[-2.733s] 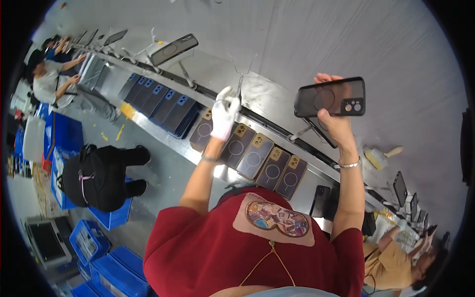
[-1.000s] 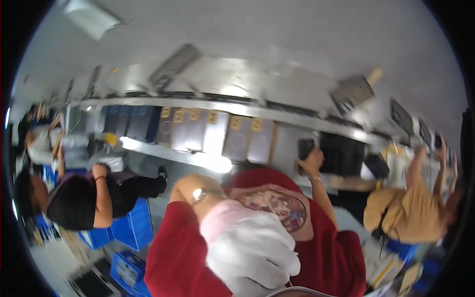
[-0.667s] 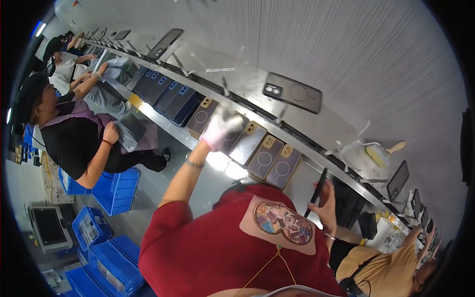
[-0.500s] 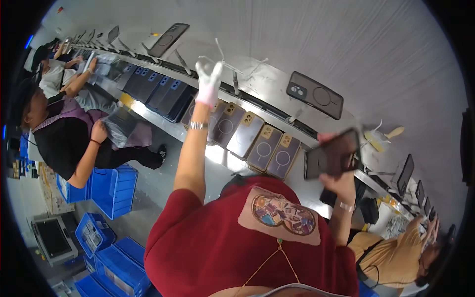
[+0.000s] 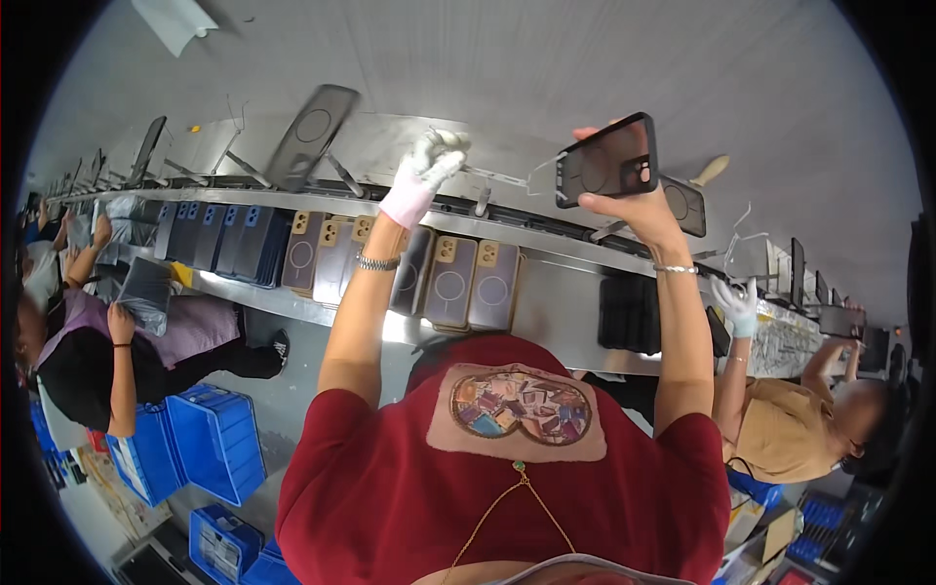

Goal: The person removes phone cases from hanging hooks on a conveyor line and stacks them onto the counter by hand.

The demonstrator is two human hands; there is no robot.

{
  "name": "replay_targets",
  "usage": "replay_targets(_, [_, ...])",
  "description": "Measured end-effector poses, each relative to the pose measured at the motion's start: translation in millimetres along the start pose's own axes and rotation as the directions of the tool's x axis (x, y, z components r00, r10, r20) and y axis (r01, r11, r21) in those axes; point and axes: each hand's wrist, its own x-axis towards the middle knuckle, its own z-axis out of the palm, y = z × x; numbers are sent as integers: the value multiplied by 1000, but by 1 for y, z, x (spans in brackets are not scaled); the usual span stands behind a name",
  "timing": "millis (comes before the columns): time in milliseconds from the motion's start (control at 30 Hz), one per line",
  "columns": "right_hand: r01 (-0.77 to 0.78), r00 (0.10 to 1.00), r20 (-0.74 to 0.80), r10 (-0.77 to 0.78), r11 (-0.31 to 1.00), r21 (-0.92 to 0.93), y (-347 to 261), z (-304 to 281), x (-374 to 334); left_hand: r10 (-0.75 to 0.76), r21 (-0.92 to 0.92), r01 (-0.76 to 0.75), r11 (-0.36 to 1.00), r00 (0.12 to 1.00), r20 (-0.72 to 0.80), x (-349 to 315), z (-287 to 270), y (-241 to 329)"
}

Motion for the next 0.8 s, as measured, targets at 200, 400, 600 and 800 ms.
replay_targets(200, [99, 991, -49, -124, 934, -344, 5, -1, 3, -45, 181, 33, 983, 997, 62, 4, 65, -11])
replay_targets(400, [52, 990, 118, 78, 577, -815, 26, -6, 0, 17, 375, -78, 924, 986, 163, 15, 118, -39])
replay_targets(600, [21, 992, -48, -118, 524, -851, 49, -57, -57, -130, -16, 143, 990, 936, 327, 7, 174, -47])
replay_targets(800, [-367, 768, -602, -218, 621, -693, 71, -41, -201, -223, 362, 35, 931, 841, 493, -46, 226, -174])
